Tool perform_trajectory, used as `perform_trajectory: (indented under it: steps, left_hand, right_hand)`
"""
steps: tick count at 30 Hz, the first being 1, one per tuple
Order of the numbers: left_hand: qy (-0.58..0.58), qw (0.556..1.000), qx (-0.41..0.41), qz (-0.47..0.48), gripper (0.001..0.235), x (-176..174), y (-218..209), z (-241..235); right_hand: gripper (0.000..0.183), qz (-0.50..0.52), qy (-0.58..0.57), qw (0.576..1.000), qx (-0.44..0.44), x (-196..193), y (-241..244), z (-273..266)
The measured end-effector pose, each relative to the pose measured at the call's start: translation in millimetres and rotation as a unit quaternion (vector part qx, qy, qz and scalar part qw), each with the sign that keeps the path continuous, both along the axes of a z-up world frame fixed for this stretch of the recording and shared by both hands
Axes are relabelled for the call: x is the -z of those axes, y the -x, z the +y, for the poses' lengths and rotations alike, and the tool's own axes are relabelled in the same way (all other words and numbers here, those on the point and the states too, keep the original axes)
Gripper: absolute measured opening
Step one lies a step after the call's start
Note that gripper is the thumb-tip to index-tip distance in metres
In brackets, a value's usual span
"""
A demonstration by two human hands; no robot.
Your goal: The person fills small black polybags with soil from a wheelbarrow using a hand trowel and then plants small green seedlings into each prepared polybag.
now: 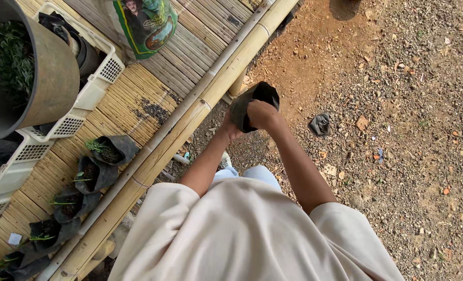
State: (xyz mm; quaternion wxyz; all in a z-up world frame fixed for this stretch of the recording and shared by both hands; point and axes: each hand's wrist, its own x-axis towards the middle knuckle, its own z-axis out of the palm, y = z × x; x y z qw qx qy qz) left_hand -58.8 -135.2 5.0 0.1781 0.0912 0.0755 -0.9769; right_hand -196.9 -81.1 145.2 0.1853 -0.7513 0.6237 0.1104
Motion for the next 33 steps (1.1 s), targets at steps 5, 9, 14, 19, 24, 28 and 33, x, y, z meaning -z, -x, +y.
perform_trajectory:
  steps: [5,9,14,19,24,28,33]
  left_hand:
    - [0.128,0.976,0.019,-0.176,0.085,-23,-18,-27]
    - [0.12,0.971,-0.093,-0.185,0.087,-39,-33,-52]
    - [0.074,0.955,-0.224,-0.18,0.084,10,-20,-114]
    - [0.061,0.931,-0.292,-0.211,0.073,1,-2,-183]
    - [0.069,0.894,-0.369,-0.244,0.063,-22,28,-197]
    - [-0.004,0.876,-0.418,-0.242,0.07,-30,28,-207]
    - [0.105,0.833,-0.459,-0.29,0.064,-8,-1,-204]
  right_hand:
    - [0.024,-0.067,-0.022,0.997,-0.014,24,-4,-62]
    - [0.027,0.052,0.036,0.939,-0.338,48,-13,-124]
    - [0.041,-0.033,-0.086,0.979,-0.18,16,-23,-193]
    - [0.037,-0.053,0.033,0.936,-0.348,25,-6,-275]
    - [0.033,-0.054,-0.007,0.929,-0.367,42,15,-314]
    - [0.046,-0.068,-0.028,0.925,-0.373,49,8,-329]
    - [0.047,-0.106,-0.029,0.884,-0.454,15,-20,-315]
